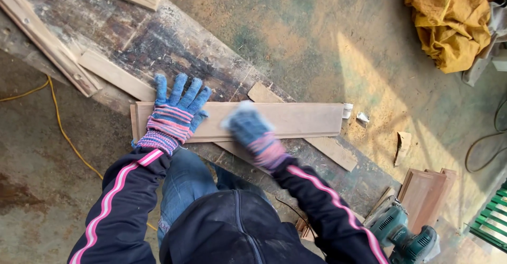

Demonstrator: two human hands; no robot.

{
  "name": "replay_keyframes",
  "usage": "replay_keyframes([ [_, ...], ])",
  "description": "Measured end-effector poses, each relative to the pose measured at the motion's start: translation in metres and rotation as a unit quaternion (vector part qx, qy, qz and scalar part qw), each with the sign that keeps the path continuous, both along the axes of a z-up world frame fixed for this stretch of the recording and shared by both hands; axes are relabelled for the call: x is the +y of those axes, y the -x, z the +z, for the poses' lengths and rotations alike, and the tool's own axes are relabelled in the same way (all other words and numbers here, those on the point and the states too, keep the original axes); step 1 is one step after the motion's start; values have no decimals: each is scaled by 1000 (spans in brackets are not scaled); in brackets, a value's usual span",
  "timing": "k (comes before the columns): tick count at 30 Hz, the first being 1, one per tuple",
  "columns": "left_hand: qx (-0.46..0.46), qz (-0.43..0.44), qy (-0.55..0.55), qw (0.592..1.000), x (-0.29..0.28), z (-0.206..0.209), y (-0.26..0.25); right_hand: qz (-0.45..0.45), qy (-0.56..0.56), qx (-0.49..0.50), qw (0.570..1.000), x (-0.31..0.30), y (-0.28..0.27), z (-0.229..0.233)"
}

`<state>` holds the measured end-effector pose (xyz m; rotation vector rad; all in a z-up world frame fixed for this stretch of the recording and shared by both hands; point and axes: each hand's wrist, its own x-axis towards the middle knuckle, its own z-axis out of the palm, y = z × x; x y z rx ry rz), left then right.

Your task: Sanding a wooden board using both a power sander and a manual sanding block.

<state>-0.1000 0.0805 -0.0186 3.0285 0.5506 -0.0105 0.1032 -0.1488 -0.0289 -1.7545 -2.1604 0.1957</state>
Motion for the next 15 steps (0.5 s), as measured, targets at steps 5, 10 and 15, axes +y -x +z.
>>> replay_keyframes([
  [5, -11, 18, 20, 1000, -1, 8, -4, -243, 115, -17, 963, -93, -127, -21],
  [10, 26, 26, 8, 999, -2, 21, -9, -269, 39, -63, 960, -1, 11, -27],
  [15, 8, 18, 13, 1000, -3, 11, -6, -113, -8, -24, 993, 12, 1, -16],
])
